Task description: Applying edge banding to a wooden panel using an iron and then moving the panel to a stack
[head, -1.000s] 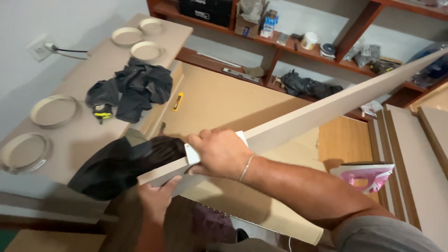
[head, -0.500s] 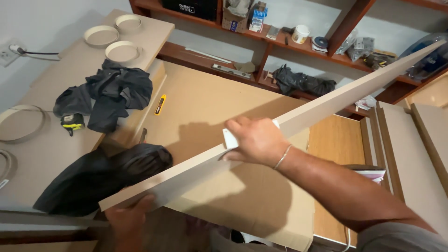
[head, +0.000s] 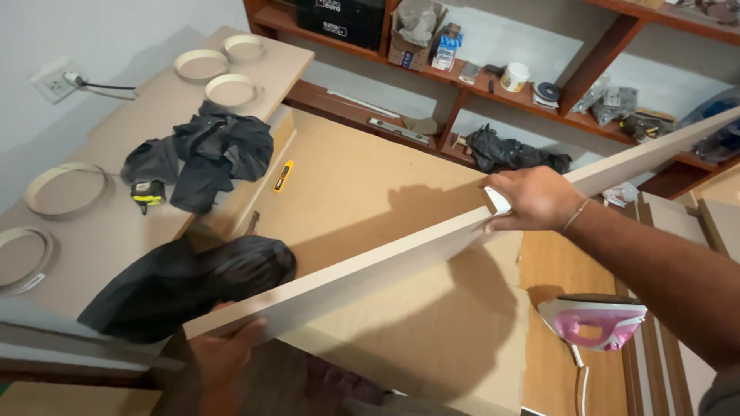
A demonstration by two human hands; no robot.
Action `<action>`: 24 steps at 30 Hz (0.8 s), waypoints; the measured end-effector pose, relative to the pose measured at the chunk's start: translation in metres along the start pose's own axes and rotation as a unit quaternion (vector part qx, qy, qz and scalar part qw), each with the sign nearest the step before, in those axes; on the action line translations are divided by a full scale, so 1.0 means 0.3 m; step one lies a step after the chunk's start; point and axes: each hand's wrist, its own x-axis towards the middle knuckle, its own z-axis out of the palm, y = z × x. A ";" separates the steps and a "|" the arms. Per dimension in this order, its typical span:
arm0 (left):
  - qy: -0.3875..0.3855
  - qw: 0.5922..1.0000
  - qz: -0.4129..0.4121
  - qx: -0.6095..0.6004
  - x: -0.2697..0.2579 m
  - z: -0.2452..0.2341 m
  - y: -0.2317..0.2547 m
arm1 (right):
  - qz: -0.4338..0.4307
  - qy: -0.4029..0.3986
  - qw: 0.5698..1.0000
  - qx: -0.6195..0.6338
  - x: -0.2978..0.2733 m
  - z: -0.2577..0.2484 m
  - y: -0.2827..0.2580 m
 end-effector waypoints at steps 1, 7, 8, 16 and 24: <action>0.003 1.000 -0.001 0.001 0.002 0.010 0.007 | -0.003 -0.001 1.000 0.000 0.011 -0.001 -0.033; 0.028 0.995 -0.001 0.098 0.025 0.068 0.129 | -0.121 0.086 0.988 0.037 0.095 -0.041 -0.237; 0.043 0.993 -0.064 0.095 0.022 0.076 0.134 | -0.124 0.087 0.988 0.032 0.106 -0.047 -0.269; 0.074 0.990 -0.095 0.070 0.043 0.114 0.103 | -0.130 0.069 0.988 0.037 0.221 -0.101 -0.569; 0.025 0.999 0.025 -0.014 0.037 0.145 0.110 | -0.188 0.101 0.975 0.066 0.336 -0.184 -0.898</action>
